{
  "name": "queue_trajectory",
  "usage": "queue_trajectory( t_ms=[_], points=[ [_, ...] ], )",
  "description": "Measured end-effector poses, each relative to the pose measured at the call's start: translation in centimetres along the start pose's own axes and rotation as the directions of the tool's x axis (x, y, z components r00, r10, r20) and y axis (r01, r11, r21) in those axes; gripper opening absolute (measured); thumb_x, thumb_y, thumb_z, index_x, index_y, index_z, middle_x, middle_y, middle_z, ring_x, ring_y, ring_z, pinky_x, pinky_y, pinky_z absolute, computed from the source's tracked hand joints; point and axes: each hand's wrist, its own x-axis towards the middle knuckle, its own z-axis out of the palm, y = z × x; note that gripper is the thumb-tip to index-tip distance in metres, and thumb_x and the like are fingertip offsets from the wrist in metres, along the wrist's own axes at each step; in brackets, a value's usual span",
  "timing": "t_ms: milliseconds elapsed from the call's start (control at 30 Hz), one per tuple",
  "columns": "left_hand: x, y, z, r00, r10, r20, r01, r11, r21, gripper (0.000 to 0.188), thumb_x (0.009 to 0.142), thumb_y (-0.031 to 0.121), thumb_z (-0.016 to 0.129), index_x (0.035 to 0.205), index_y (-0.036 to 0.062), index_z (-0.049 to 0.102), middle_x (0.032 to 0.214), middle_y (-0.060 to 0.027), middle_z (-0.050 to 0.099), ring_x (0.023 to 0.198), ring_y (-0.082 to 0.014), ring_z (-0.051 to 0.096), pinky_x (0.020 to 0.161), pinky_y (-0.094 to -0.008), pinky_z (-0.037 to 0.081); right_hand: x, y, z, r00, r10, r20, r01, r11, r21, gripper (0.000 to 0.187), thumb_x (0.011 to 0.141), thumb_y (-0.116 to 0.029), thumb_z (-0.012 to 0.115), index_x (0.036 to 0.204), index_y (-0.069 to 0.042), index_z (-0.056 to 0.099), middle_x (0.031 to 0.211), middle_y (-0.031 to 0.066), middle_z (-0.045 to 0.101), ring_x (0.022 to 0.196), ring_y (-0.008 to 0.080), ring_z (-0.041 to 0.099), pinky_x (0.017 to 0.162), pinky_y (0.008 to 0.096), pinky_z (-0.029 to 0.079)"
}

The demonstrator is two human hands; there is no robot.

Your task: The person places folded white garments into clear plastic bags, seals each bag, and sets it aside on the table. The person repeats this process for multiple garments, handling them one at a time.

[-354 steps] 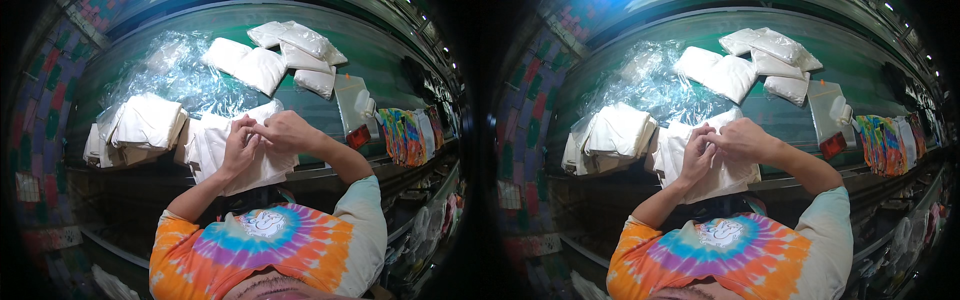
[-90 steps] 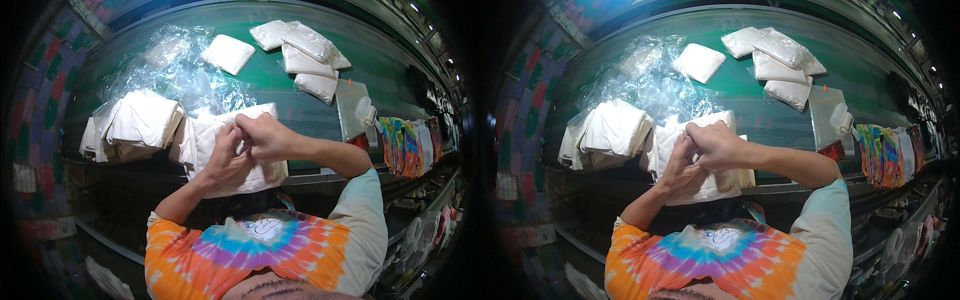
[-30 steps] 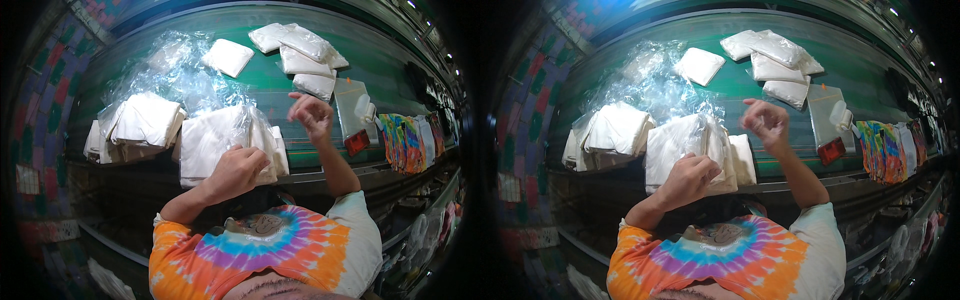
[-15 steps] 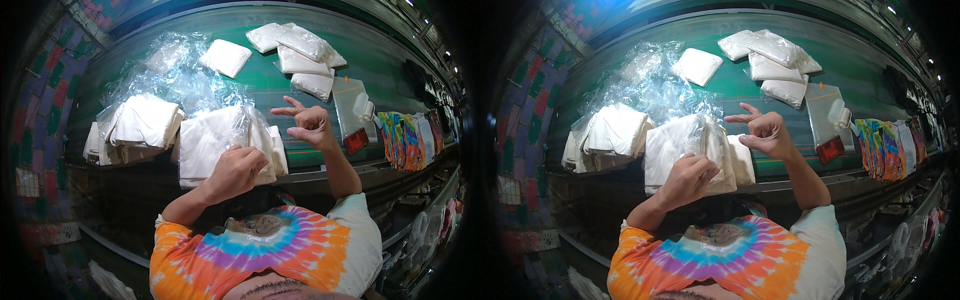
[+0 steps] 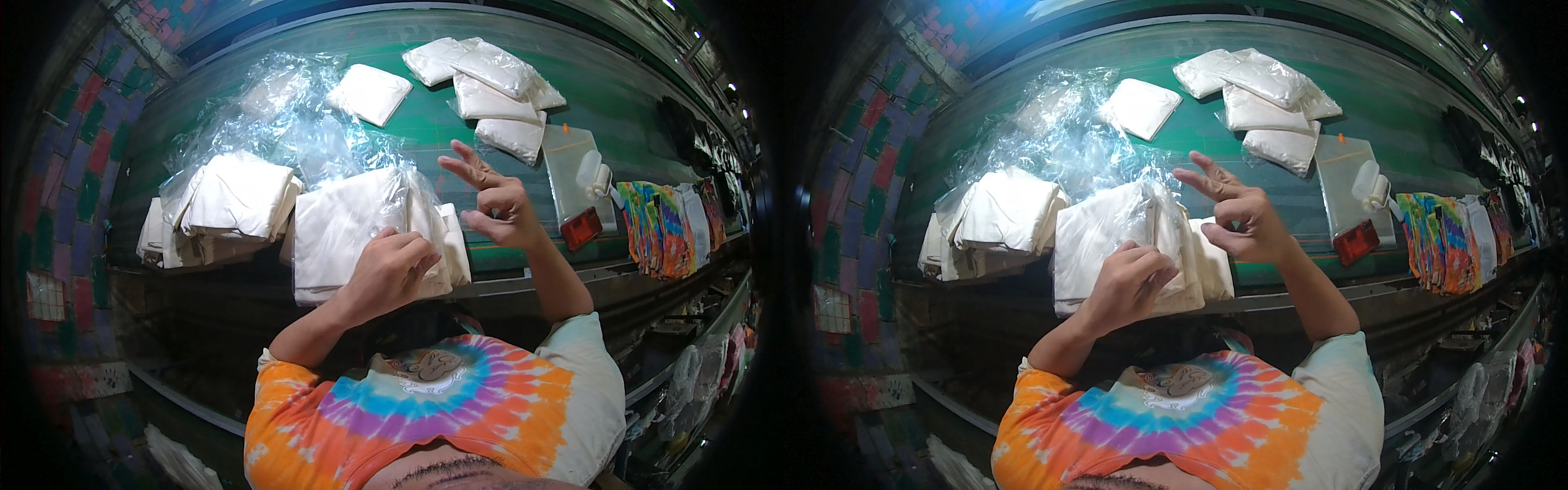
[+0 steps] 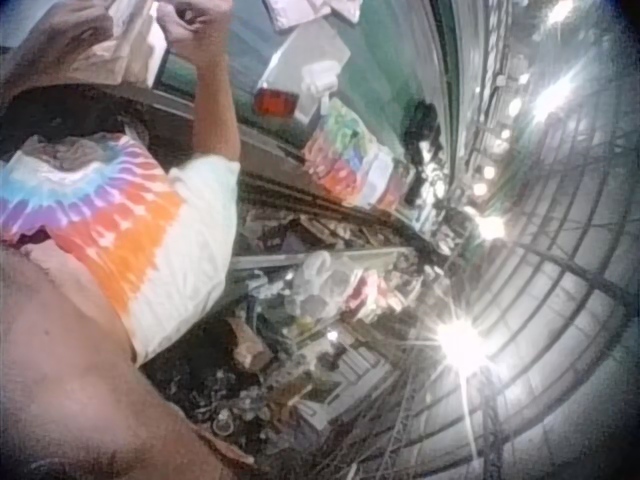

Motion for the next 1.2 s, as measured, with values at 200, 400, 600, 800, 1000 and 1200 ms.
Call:
queue_trajectory(
  t_ms=[200,400,600,800,1000,1200],
  points=[
    [0.0,-0.2,0.9,0.984,0.178,0.028,-0.179,0.982,0.064,0.014,0.079,0.002,0.074,0.088,0.0082,0.066,0.076,-0.0051,0.060,0.069,-0.0244,0.061,0.070,-0.0374,0.042,0.4,-0.2,1.2,0.993,-0.100,0.069,0.110,0.981,-0.161,0.026,0.069,0.005,0.065,0.058,-0.002,0.043,0.151,0.0165,0.056,0.156,0.0431,0.025,0.124,0.0549,0.019],
    [-0.4,0.1,1.2,0.979,0.198,0.054,-0.201,0.977,0.074,0.014,0.079,0.001,0.073,0.089,0.0077,0.066,0.077,-0.0055,0.059,0.071,-0.0243,0.062,0.071,-0.0378,0.042,0.7,-0.5,1.5,0.992,-0.092,0.090,0.107,0.978,-0.181,0.025,0.069,0.004,0.063,0.057,-0.002,0.042,0.151,0.0157,0.057,0.156,0.0428,0.025,0.124,0.0548,0.020],
    [-0.7,0.3,1.2,0.981,0.169,0.098,-0.178,0.980,0.088,0.018,0.077,0.002,0.072,0.093,0.0069,0.066,0.083,-0.0066,0.061,0.079,-0.0252,0.066,0.076,-0.0393,0.045,0.6,-0.6,1.5,0.994,-0.082,0.072,0.096,0.970,-0.222,0.026,0.070,0.005,0.064,0.058,-0.002,0.042,0.150,0.0166,0.057,0.155,0.0432,0.028,0.123,0.0535,0.023],
    [-0.9,0.3,1.4,0.980,0.165,0.110,-0.176,0.980,0.094,0.019,0.076,0.002,0.073,0.093,0.0067,0.066,0.082,-0.0065,0.061,0.079,-0.0252,0.066,0.076,-0.0394,0.046,0.6,-0.5,0.8,0.995,-0.079,0.059,0.091,0.964,-0.250,0.029,0.074,0.002,0.067,0.057,0.000,0.044,0.148,0.0169,0.059,0.152,0.0427,0.035,0.122,0.0544,0.028],
    [-1.0,0.3,1.5,0.979,0.175,0.105,-0.186,0.976,0.110,0.016,0.078,0.004,0.072,0.092,0.0074,0.066,0.081,-0.0062,0.061,0.079,-0.0247,0.066,0.076,-0.0392,0.045,0.7,-0.3,1.2,0.997,-0.014,0.073,0.036,0.952,-0.304,0.069,0.069,0.010,0.064,0.136,-0.008,0.065,0.165,0.0197,0.035,0.156,0.0418,0.024,0.124,0.0568,0.022],
    [-1.0,0.3,1.5,0.981,0.161,0.110,-0.171,0.981,0.093,0.014,0.079,0.005,0.072,0.091,0.0076,0.066,0.080,-0.0058,0.059,0.078,-0.0238,0.066,0.075,-0.0391,0.045,0.9,-0.2,1.4,0.989,-0.083,0.124,0.115,0.954,-0.276,0.119,0.055,0.023,0.046,0.165,-0.019,0.029,0.171,0.0200,0.019,0.158,0.0413,0.015,0.127,0.0545,0.016]
  ],
)
